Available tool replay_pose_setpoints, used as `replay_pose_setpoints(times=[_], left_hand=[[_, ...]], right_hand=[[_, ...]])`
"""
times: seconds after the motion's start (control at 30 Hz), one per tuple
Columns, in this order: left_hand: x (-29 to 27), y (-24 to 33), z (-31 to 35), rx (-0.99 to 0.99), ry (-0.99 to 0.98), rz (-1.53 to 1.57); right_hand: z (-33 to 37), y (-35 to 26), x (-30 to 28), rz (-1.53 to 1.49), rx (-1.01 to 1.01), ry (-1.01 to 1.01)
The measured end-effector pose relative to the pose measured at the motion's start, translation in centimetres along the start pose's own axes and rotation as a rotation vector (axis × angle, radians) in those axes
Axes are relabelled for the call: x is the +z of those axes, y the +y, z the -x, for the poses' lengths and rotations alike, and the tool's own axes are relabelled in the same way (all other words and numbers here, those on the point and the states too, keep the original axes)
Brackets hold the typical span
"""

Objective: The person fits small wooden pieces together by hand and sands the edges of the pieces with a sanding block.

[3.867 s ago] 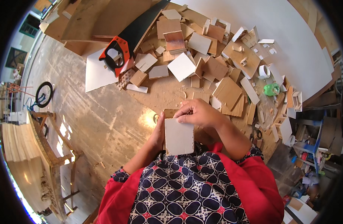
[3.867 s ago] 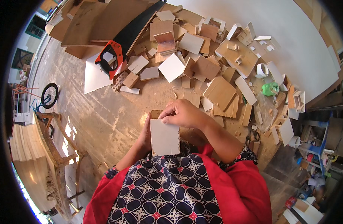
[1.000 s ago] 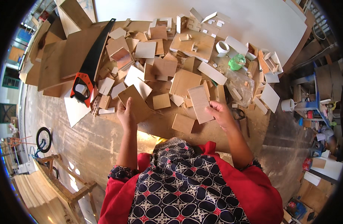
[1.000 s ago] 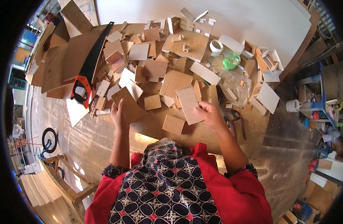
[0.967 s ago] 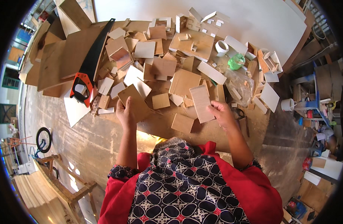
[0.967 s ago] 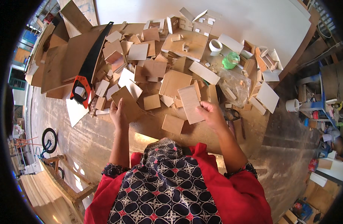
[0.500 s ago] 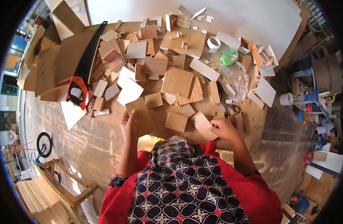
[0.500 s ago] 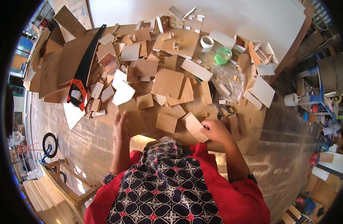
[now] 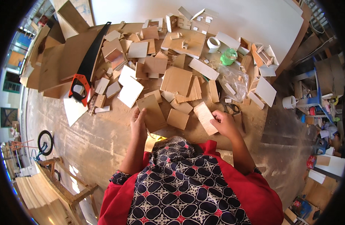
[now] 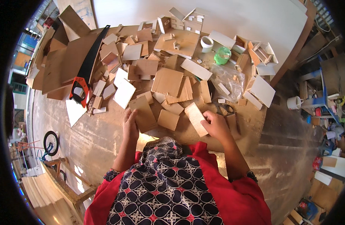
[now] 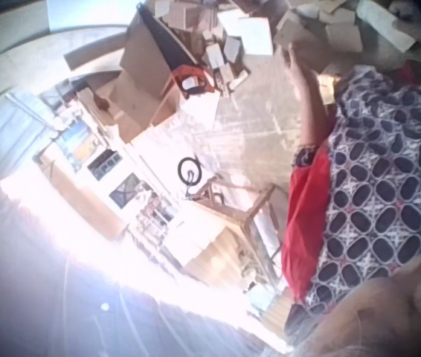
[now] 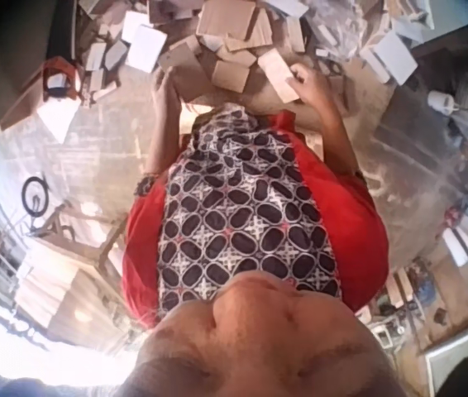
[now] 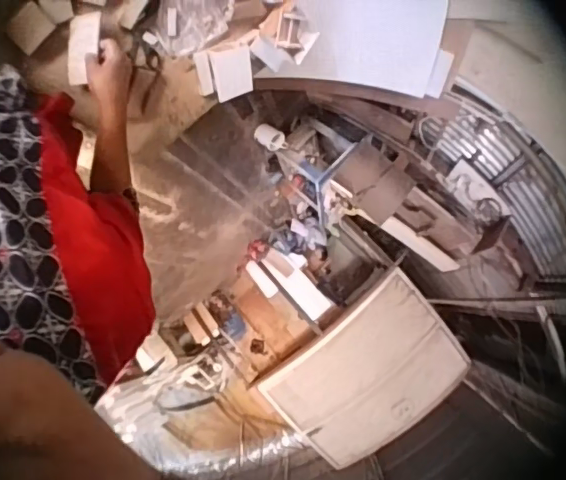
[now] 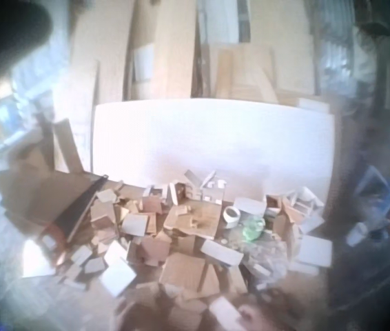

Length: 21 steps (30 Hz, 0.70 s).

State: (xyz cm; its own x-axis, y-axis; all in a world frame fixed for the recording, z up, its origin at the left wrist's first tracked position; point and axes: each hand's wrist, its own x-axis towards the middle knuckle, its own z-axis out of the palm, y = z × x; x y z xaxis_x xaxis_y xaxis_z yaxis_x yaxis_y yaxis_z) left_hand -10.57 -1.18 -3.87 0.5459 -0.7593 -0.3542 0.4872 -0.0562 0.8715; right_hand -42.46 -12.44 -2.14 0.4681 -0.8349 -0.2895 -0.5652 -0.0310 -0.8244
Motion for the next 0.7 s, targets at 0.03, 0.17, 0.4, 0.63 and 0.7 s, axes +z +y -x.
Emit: replay_pose_setpoints(times=[0.03, 0.17, 0.4, 0.63, 0.7], left_hand=[[-0.1, 0.0, 0.1, -0.012, -0.016, -0.001], [-0.7, 0.2, 0.0, -0.071, -0.067, 0.017], [-0.5, 0.9, 1.1, -0.140, -0.102, 0.169], [4.0, 2.0, 4.1, -0.067, -0.226, 0.089], [5.4, 2.7, 5.3, -0.015, -0.209, 0.031]], right_hand=[[0.0, 0.4, 0.3, -0.034, -0.005, 0.006], [0.0, 1.1, 0.9, -0.013, -0.043, 0.012], [-0.2, 1.2, 1.1, -0.311, -0.058, -0.009], [-0.7, -8.4, 3.0, -0.160, -0.304, -0.005], [-0.3, -10.0, 3.0, -0.044, -0.342, 0.019]])
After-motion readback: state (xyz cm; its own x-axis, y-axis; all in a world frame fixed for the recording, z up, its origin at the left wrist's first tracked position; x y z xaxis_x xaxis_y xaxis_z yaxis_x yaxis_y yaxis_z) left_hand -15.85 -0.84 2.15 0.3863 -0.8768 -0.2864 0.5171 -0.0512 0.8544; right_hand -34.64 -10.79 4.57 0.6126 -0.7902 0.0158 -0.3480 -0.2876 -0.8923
